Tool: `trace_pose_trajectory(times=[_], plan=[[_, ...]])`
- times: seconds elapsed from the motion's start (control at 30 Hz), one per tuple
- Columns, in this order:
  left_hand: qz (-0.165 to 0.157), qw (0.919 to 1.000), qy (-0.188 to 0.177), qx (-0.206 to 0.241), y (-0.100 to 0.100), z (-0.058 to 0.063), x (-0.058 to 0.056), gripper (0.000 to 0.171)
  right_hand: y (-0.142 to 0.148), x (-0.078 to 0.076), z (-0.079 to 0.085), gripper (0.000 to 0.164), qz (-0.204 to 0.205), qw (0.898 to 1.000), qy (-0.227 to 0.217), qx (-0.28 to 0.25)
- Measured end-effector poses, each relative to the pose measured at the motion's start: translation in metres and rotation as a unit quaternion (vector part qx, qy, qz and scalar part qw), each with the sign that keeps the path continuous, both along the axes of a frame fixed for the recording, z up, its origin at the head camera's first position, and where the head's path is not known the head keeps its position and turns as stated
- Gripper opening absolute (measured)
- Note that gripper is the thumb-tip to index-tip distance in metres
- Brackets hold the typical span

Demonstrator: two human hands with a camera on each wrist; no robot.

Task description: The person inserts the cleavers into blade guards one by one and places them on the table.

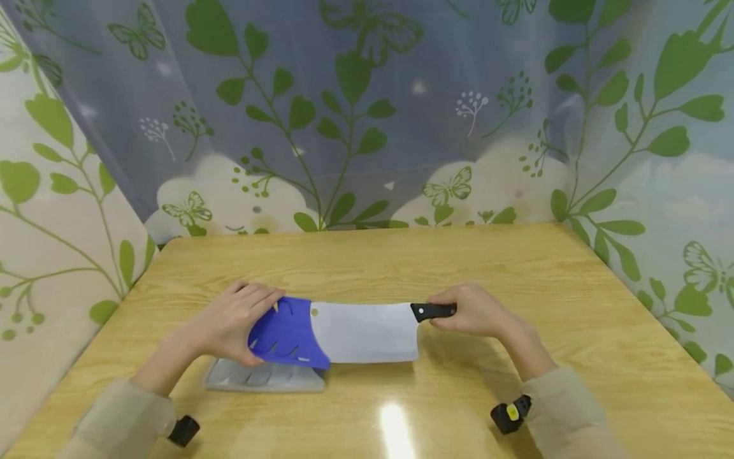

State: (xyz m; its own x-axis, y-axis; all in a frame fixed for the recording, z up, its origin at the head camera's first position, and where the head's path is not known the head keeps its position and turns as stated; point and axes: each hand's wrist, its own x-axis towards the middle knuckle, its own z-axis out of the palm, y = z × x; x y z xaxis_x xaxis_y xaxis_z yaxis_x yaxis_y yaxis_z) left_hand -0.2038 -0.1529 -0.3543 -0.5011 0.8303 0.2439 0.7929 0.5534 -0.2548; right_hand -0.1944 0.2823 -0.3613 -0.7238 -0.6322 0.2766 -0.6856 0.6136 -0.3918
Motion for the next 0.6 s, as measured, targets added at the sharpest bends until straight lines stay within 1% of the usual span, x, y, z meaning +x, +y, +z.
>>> trace_pose_trajectory(times=[0.07,0.17,0.33,0.43,0.5,0.6], plan=[[0.006,1.0000,0.005,-0.003,0.0009,0.0003,-0.0001,0.110,-0.0003,0.0000,-0.0007,0.029,-0.005,1.000,-0.002,-0.002],[0.016,0.9997,0.018,-0.004,0.0030,0.0002,-0.0002,0.111,-0.0008,0.0001,-0.0023,0.029,-0.007,1.000,0.010,-0.004],[0.035,0.9981,0.050,0.010,0.0049,-0.0024,0.0009,0.116,-0.0039,0.0008,-0.0029,0.030,0.010,0.999,0.034,-0.010],[0.045,0.9966,0.067,0.014,0.0047,-0.0035,0.0019,0.118,-0.0064,0.0024,-0.0015,0.031,0.011,0.999,0.045,0.004],[0.046,0.9960,0.075,0.014,0.0045,-0.0033,0.0031,0.115,-0.0065,0.0049,0.0004,0.033,0.005,0.999,0.036,0.021],[0.039,0.9961,0.079,0.010,0.0049,-0.0020,0.0062,0.112,-0.0046,0.0094,0.0029,0.035,0.006,0.999,0.003,0.037]])
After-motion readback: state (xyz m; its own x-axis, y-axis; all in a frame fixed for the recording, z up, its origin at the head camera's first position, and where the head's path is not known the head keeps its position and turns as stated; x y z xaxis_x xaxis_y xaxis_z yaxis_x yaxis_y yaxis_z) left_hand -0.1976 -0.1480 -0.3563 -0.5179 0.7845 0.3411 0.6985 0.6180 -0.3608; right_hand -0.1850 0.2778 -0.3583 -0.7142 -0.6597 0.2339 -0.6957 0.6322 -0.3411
